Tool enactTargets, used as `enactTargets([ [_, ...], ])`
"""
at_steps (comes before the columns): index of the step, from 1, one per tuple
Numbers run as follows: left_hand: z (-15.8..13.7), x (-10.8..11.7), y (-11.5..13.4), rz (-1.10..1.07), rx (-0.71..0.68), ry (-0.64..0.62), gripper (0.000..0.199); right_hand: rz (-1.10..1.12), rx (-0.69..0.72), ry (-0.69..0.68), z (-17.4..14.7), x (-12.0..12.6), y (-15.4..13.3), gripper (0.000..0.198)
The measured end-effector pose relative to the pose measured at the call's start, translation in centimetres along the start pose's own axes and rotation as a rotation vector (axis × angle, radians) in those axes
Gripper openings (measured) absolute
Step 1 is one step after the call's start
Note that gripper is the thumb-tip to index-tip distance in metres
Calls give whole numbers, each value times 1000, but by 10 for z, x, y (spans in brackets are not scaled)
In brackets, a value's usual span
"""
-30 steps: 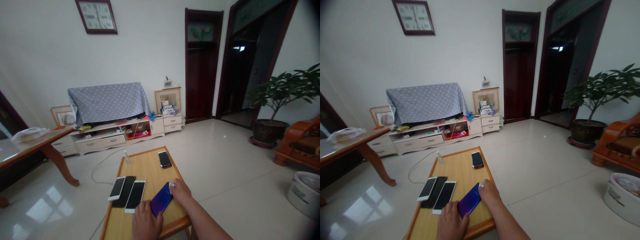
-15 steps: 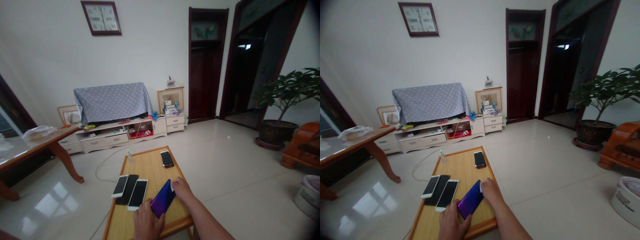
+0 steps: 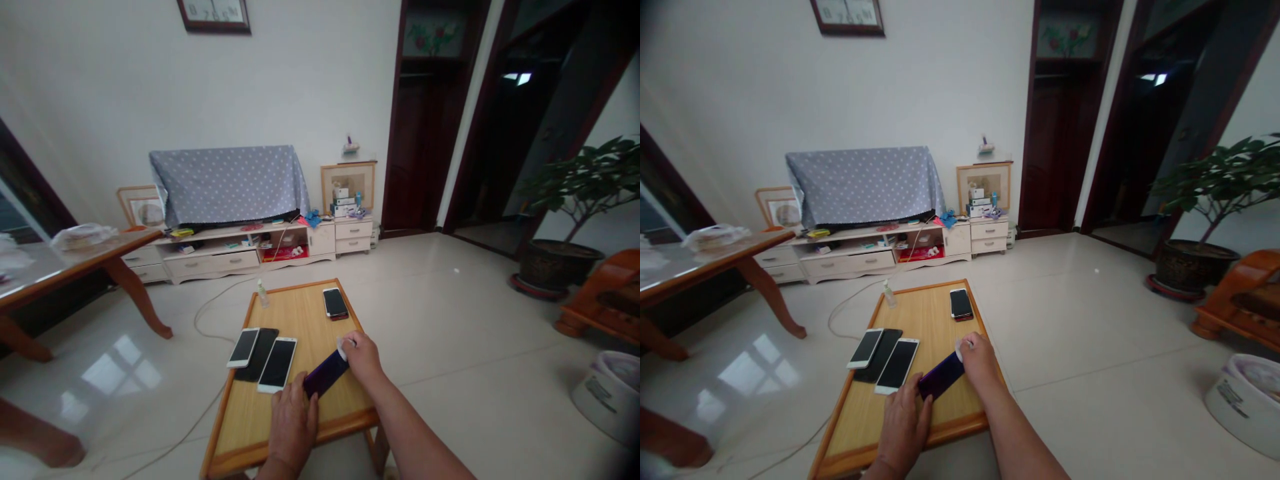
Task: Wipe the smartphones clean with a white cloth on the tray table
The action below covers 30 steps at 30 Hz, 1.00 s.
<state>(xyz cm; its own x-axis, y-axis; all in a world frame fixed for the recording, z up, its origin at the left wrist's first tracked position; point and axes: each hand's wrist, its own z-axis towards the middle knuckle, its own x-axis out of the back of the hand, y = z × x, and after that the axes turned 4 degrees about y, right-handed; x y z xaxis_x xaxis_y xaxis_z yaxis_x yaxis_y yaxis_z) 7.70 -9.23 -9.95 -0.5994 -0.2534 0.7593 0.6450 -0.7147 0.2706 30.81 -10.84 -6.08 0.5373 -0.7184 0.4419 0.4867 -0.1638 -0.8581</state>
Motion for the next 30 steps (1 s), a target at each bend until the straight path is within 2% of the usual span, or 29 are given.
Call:
enactTargets([
  [4, 0, 0, 1, -19, 34, 3, 33, -111, 51, -57, -22, -2, -24, 16],
  [7, 0, 2, 1, -41, 48, -29, 30, -225, 129, -157, -53, -16, -48, 15],
  [10, 1, 4, 1, -55, 49, -39, 31, -228, 187, -245, -72, -27, -63, 16],
  [12, 1, 5, 1, -55, 59, -36, 31, -238, 159, -246, -67, -25, -63, 16],
  [16, 1, 6, 3, -59, 72, -27, 28, -305, -12, -138, -28, -1, -44, 17],
  [18, 1, 6, 3, -67, 71, -23, 28, -325, -45, -104, -15, 8, -39, 19],
  [20, 0, 6, 2, -69, 75, -28, 28, -342, -15, -105, -19, 6, -40, 19],
  [22, 0, 5, 1, -74, 73, -47, 28, -348, 56, -142, -36, -6, -48, 17],
  [26, -1, 5, 0, -97, 60, -73, 29, -285, 181, -278, -67, -29, -63, 14],
  [28, -1, 5, 0, -93, 71, -75, 28, -284, 159, -257, -61, -26, -60, 14],
  [30, -1, 6, 0, -86, 83, -67, 28, -316, 87, -191, -42, -14, -50, 15],
])
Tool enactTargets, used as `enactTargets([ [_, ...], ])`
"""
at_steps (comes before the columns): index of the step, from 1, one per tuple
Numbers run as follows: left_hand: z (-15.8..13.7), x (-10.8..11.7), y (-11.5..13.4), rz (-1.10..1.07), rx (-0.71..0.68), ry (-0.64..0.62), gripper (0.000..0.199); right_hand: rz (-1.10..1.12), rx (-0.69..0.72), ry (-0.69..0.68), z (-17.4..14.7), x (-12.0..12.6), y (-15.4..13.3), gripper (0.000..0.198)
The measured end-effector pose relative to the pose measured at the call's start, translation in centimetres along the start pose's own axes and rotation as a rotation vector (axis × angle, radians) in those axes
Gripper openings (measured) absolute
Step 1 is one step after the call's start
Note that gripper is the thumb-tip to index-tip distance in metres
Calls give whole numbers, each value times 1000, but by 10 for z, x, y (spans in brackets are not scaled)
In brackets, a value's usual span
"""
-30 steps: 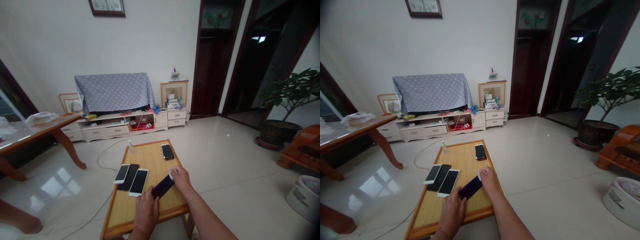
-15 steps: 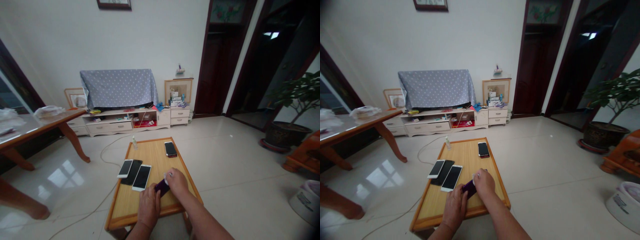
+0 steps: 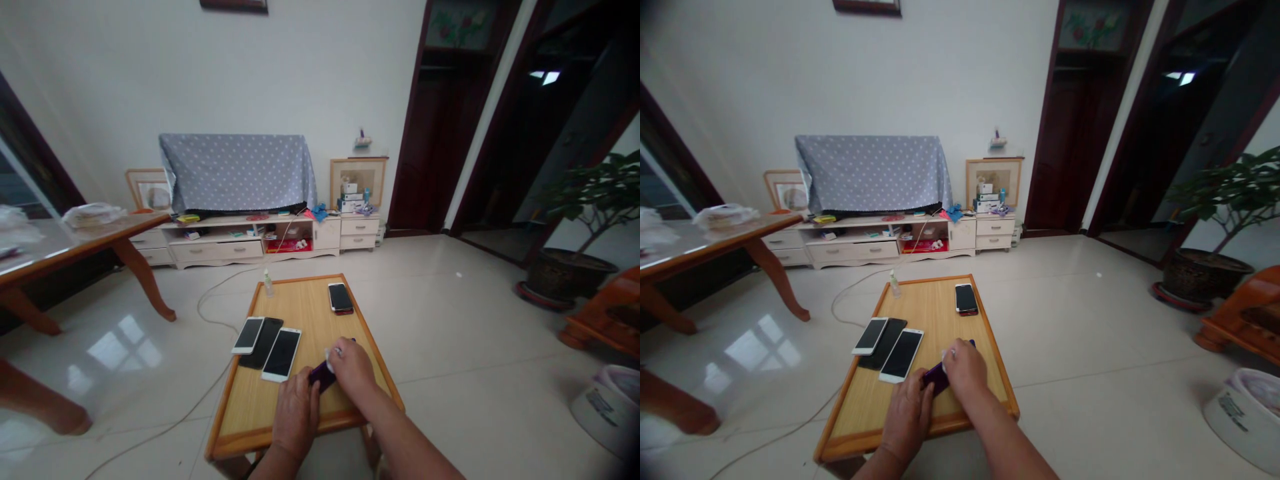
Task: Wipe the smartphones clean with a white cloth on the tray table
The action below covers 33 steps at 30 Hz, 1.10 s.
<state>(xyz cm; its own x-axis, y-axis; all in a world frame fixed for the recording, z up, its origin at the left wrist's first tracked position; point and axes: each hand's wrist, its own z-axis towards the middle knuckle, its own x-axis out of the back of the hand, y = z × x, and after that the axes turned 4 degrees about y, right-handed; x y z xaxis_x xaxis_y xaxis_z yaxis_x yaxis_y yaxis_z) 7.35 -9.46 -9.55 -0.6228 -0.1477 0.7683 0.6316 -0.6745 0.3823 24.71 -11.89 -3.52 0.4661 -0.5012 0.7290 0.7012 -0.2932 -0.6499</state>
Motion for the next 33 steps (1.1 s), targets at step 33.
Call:
enactTargets([
  [33, -1, -2, -1, -11, 6, -2, 29, -15, 110, -8, -9, -6, -9, 15],
])
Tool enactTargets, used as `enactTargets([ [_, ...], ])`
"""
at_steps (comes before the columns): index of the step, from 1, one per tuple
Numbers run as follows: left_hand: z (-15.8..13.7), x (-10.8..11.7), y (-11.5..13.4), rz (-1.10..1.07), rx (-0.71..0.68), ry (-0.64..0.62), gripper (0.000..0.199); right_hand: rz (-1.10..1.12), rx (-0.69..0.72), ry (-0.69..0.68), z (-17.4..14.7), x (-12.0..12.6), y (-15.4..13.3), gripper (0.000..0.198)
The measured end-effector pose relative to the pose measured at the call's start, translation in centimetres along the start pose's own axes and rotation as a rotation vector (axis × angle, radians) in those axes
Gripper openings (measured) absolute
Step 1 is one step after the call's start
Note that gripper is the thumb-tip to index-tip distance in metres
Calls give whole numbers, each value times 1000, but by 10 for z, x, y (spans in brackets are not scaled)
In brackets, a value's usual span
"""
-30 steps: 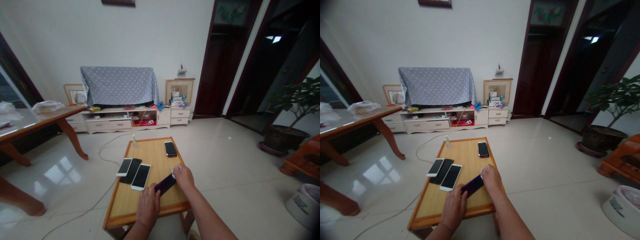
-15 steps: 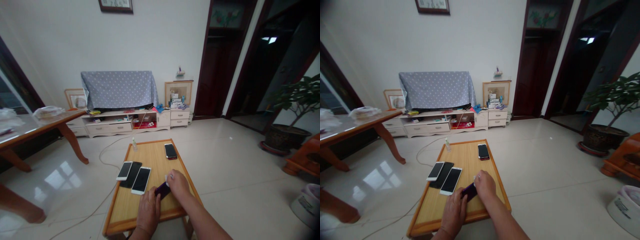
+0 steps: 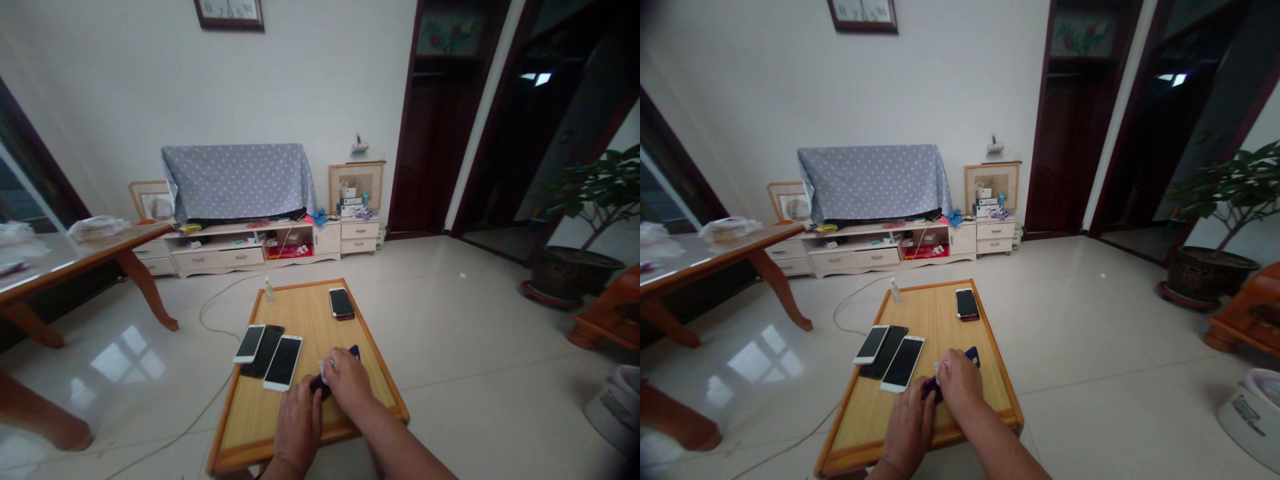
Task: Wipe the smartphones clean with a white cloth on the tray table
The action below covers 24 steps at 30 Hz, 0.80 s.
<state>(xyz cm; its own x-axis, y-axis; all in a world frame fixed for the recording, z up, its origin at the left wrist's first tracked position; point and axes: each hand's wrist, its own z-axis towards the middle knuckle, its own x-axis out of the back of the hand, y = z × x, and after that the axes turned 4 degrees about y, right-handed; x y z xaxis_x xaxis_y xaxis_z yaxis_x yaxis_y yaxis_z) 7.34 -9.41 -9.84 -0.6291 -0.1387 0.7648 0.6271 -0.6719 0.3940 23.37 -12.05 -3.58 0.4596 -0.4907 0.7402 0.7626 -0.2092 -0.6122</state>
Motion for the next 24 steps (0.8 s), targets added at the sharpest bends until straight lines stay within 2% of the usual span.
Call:
enactTargets([
  [3, 0, -1, 0, 16, 1, 22, 29, -65, -137, 78, 22, 20, 28, 18],
  [5, 0, -1, 0, 10, -9, 32, 29, -92, -178, 105, 28, 27, 38, 19],
  [7, 0, -1, 0, 6, -16, 37, 29, -97, -153, 93, 23, 24, 33, 19],
  [12, 1, 0, 0, 7, -34, 39, 30, 18, 66, -24, -14, -6, -10, 17],
  [14, 1, 0, 0, 5, -31, 34, 31, 50, 72, -29, -15, -9, -12, 17],
  [20, 0, -4, -1, 22, 16, 26, 31, 98, -180, 148, 29, 16, 44, 20],
  [22, 1, -4, -1, 20, 19, 21, 32, 120, -195, 186, 33, 19, 52, 19],
  [24, 1, -4, -1, 16, 26, 7, 32, 138, -142, 194, 25, 13, 45, 18],
])
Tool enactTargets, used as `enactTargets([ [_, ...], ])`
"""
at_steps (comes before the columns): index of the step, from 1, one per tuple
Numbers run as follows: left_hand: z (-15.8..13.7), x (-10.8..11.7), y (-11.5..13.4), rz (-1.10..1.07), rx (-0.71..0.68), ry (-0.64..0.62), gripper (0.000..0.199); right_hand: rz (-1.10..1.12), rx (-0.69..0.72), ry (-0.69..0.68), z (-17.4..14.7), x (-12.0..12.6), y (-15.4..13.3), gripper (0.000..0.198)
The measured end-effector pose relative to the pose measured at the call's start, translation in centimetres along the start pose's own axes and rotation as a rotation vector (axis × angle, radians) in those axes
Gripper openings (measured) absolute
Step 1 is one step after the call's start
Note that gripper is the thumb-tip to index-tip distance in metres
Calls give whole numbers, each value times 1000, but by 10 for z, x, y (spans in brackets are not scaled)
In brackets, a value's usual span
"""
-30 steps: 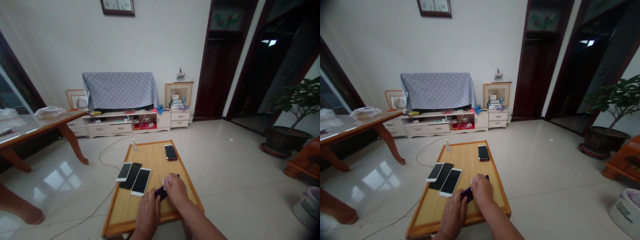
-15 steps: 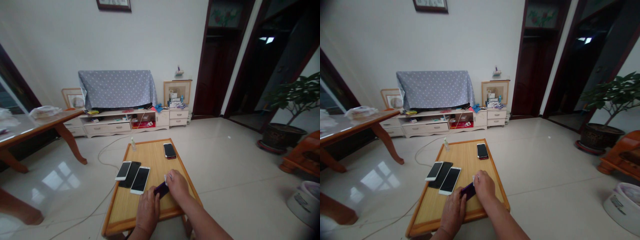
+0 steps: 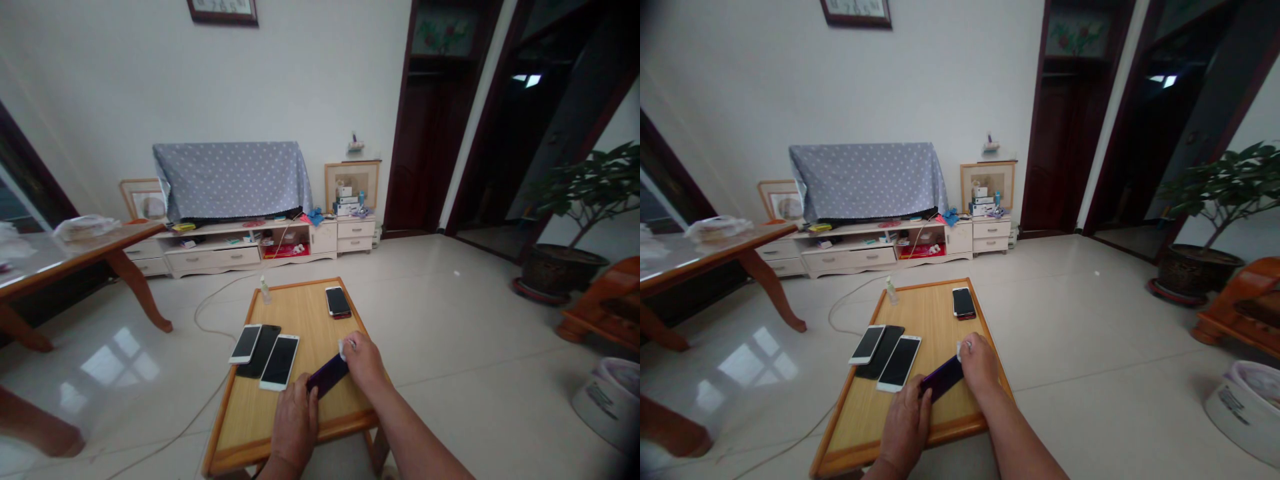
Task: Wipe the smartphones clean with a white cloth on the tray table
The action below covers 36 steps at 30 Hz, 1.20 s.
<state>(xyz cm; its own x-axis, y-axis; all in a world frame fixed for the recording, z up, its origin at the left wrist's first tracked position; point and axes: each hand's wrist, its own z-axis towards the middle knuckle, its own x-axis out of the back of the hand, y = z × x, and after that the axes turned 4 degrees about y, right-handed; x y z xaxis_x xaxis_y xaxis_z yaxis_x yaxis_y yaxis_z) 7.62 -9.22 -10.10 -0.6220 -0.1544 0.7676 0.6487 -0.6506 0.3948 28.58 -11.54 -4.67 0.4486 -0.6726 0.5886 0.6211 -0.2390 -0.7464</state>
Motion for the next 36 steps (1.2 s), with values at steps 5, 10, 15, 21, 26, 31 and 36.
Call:
enactTargets([
  [5, 2, 2, 1, -36, 14, -51, 32, 102, 206, -167, -43, -23, -29, 15],
  [10, 1, 1, 0, -26, 37, -55, 34, 142, 75, -83, -22, -20, -10, 17],
  [15, 0, -1, 0, -15, 51, -50, 36, 129, -114, 30, 17, -6, 37, 25],
  [21, 2, -1, 0, -17, 78, -62, 38, 95, -119, 43, 17, -9, 53, 27],
  [26, 5, -1, 0, -10, 117, -108, 40, 66, -44, -9, 10, -14, 40, 16],
  [31, 9, 5, 5, 32, 152, -170, 41, 17, -58, -54, 8, -16, 38, 15],
  [36, 15, 12, 14, 108, 161, -247, 41, -41, -69, -71, 8, -17, 41, 14],
])
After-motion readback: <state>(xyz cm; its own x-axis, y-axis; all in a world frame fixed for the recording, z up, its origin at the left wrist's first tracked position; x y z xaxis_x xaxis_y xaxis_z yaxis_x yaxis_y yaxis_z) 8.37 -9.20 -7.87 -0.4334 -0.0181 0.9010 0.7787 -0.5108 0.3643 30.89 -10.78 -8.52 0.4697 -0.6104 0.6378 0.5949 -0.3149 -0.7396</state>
